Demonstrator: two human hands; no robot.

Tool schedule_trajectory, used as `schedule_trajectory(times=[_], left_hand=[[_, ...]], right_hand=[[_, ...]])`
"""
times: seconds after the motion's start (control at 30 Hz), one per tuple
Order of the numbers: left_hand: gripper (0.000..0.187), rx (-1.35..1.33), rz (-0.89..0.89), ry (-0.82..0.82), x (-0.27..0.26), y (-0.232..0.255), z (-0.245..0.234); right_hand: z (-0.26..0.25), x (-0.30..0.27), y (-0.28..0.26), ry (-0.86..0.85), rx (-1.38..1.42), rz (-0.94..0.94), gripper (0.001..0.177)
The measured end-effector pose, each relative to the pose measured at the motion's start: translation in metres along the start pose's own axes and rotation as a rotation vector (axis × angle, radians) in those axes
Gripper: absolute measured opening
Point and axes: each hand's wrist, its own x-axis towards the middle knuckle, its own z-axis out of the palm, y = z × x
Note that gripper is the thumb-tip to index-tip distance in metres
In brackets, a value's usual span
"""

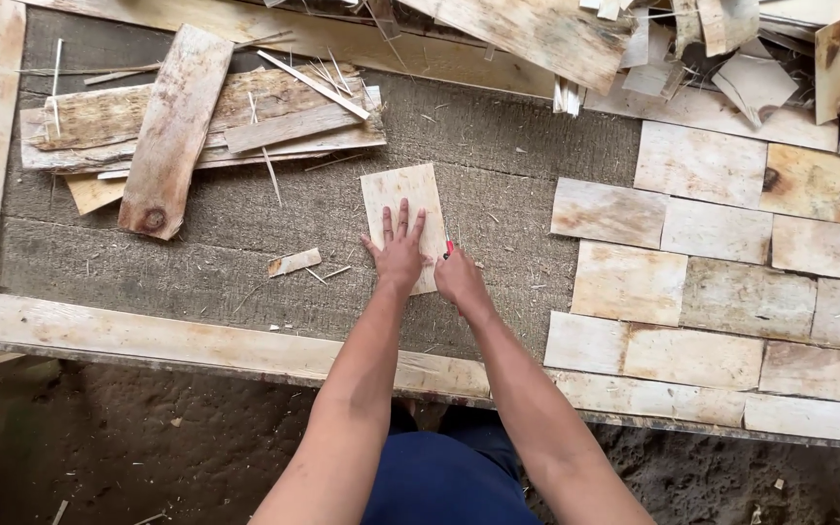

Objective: Cutting thin wood pieces with a utility knife and arranging them in a tiled pattern on a workbench.

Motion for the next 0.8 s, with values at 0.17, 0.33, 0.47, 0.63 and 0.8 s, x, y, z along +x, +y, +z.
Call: schedule_trajectory(times=[0.17, 0.33, 0.47, 0.63, 0.8], left_hand=[[0.097, -0.004, -0.005, 0.012, -0.010, 0.004, -0.010], [0.094, -0.009, -0.011, 0.028, -0.012, 0.007, -0.010], [0.094, 0.004, -0.011, 0.031, -0.012, 0.007, -0.011], [0.093, 0.000, -0.014, 0.016, -0.012, 0.006, -0.012], [0.095, -0.004, -0.011, 0.008, -0.010, 0.005, -0.011]], right_hand=[[-0.001, -0.011, 0.000, 0.014, 0.055, -0.016, 0.053], [0.001, -0.016, 0.005, 0.005, 0.014, 0.007, 0.054], [0.016, -0.004, 0.020, -0.003, 0.017, 0.007, 0.054], [0.022, -0.003, 0.033, -0.006, 0.001, 0.022, 0.054], [0.031, 0.000, 0.041, -0.009, 0.002, 0.026, 0.054]])
